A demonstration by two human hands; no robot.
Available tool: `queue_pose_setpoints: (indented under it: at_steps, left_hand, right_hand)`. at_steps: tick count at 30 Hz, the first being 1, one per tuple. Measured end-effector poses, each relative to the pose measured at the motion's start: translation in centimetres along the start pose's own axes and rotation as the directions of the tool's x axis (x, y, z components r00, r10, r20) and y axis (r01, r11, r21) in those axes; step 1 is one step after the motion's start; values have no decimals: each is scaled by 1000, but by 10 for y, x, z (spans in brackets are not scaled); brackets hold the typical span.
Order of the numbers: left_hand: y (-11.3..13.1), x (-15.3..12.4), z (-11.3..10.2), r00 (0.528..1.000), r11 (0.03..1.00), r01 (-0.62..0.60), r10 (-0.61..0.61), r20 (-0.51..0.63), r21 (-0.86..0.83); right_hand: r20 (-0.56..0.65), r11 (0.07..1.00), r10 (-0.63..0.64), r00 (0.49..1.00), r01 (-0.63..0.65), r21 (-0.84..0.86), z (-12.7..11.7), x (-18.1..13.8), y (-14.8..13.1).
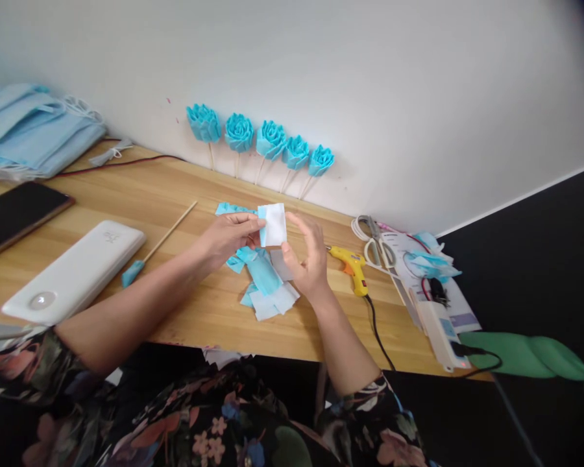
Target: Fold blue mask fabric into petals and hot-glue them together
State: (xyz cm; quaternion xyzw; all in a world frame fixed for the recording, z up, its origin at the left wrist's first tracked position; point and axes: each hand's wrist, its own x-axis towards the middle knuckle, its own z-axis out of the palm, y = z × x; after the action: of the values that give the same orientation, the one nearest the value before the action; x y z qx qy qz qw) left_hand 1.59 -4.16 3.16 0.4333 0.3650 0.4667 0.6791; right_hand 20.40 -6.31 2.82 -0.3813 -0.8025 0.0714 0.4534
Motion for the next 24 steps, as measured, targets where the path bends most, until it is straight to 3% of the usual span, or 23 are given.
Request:
queue_pose_setpoints:
  at_steps: [3,6,20,24]
  left_hand:
    - [1,0,1,1000,994,19,-20,-1,-111]
    - [-1,-2,4,1000,987,29,-29,5,-156]
    - [-6,-2,8,1000,985,1,-2,-6,-175]
    - [-8,-1,8,998,991,-22,13,-68,-128]
  right_hand:
    - [55,983,-142,988,147,-107,3,0,3]
    - [119,963,-147,982,170,-208,9,-1,7]
    - [-1,978,-114,994,111,-179,11,1,9]
    - [-15,994,-11,1000,9,-106,12,0,6]
